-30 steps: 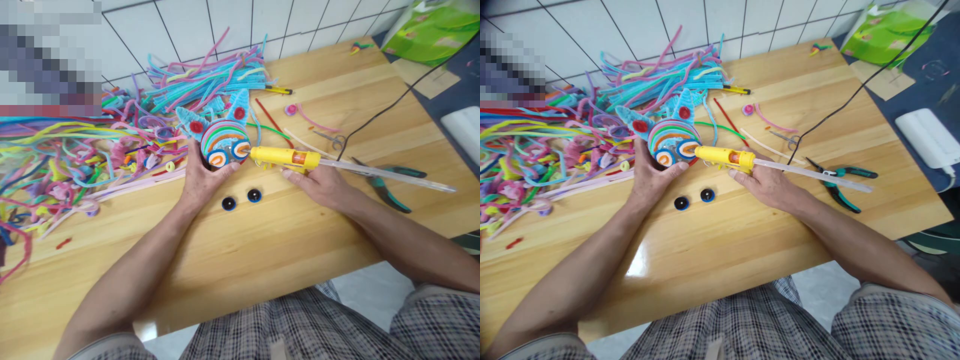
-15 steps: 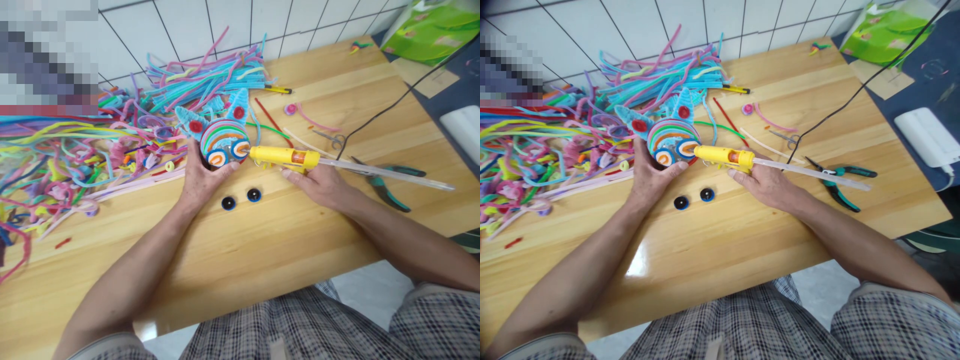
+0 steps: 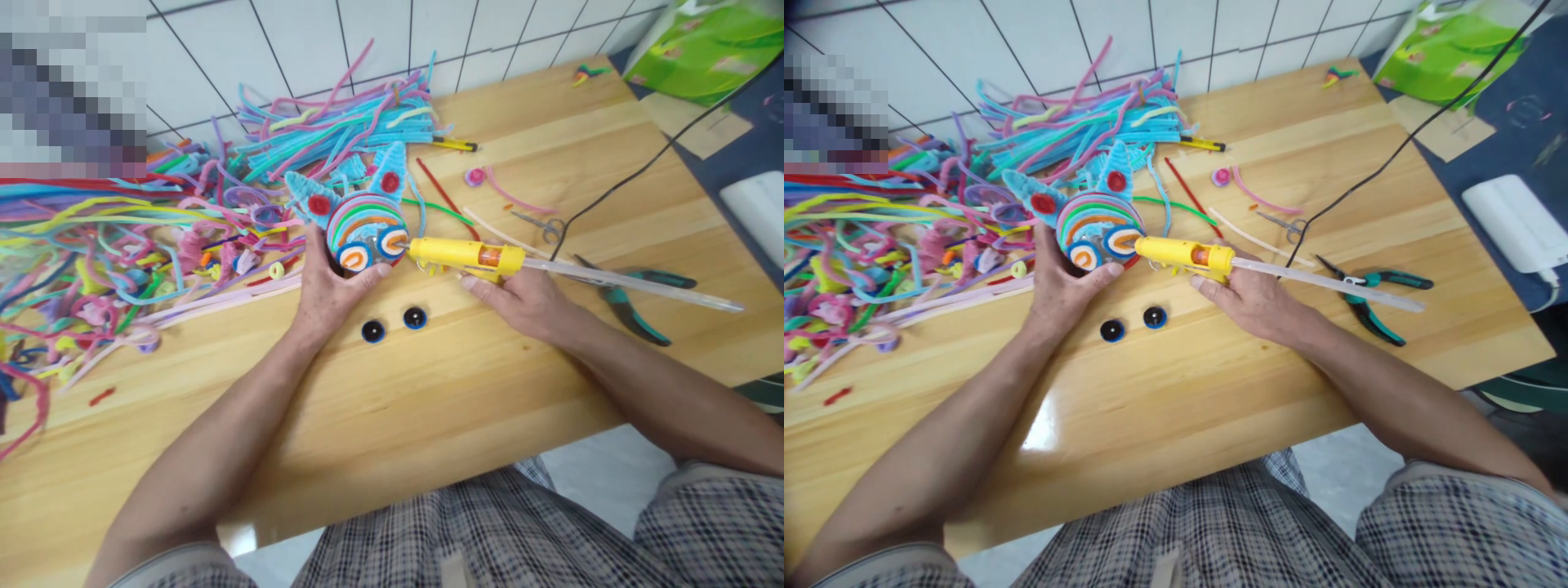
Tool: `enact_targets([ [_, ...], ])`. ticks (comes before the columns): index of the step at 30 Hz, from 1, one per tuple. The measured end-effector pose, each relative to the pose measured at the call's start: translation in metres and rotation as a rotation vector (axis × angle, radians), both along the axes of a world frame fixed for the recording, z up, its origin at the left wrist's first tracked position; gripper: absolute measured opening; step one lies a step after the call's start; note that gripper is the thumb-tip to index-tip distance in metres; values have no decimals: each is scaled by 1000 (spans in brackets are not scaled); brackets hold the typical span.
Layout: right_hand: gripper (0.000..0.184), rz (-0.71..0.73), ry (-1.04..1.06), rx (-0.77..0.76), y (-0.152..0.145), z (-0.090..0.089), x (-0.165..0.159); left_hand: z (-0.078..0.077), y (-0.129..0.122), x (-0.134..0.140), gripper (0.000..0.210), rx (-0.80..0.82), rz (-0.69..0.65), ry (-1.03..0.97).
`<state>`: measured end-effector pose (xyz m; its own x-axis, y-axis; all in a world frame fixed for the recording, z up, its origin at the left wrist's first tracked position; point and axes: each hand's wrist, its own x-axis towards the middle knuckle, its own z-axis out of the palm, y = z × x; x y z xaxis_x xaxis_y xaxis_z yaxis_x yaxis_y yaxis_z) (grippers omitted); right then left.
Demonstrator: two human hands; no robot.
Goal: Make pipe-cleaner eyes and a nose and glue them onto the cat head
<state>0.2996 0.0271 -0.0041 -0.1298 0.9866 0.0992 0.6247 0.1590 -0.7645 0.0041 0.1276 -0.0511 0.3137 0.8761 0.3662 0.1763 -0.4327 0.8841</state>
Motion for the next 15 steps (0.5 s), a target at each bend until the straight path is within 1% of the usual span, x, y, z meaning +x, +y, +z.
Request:
enact_targets([
  [4,33,-3,-11,-1,1,-1,2,1,0,2,87,17,2,-14],
  [7,31,-2,-15,0,1,-2,3,-1,1,1,87,31,27,-8],
  [11,33,-12,-29,12,1,-3,4,-4,1,0,89,45,53,2],
  [15,35,7,-38,5,2,-2,5,-5,1,1,86,54,60,-22],
])
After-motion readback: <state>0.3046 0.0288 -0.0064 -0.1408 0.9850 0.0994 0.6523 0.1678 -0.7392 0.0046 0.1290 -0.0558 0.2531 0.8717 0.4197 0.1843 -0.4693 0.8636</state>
